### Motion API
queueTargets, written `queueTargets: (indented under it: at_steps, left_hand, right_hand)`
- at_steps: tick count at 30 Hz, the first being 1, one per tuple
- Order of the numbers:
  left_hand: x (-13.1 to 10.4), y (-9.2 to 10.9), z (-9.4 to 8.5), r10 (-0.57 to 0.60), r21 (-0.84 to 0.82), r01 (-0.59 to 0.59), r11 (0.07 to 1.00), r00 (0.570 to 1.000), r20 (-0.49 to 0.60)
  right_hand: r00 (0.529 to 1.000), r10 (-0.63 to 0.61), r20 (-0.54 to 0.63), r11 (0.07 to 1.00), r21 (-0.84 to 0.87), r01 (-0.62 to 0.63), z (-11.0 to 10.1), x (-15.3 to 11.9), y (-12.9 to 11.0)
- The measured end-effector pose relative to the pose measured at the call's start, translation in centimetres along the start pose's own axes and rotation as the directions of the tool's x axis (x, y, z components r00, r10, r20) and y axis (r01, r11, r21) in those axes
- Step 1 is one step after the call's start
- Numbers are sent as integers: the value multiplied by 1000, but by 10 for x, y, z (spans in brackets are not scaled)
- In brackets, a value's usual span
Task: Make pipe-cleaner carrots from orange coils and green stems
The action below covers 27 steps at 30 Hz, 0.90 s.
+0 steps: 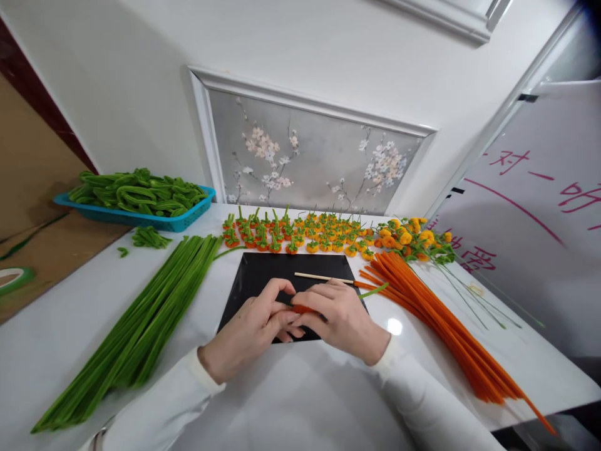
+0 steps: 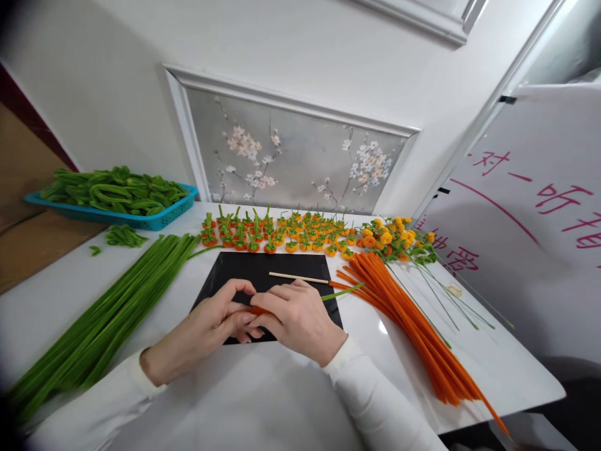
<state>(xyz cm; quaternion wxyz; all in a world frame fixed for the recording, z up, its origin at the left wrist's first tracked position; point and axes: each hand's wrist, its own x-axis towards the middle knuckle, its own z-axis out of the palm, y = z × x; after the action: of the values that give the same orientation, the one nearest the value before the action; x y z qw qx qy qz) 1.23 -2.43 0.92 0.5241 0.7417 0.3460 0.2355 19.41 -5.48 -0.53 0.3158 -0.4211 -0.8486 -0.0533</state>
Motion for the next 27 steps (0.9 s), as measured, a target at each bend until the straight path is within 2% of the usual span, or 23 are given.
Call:
queueTargets:
  at_steps: [3,8,12,16,27]
  left_hand:
    - [0,-2,-2,30,60,-32,998,999,19]
    - [1,-5,-6,102,158,-104,982,995,23]
    - [2,-2,-11,49,40,-49,998,999,17]
    - [3,1,-14,-20,-61,25,998,997,74]
    - [6,4,-17,-91,-214,109,971,991,95]
  right_hand:
    - [999,-32,-2,999,3,32,0,1,-4]
    - [1000,-2,-6,1000,16,2,-2,2,-1]
    - [998,58,-34,996,74,-55,-9,-1,9]
    - [997,79,-27,991,107,-76,-15,-4,15]
    - [993,111,-37,974,203,-101,-27,-7,22]
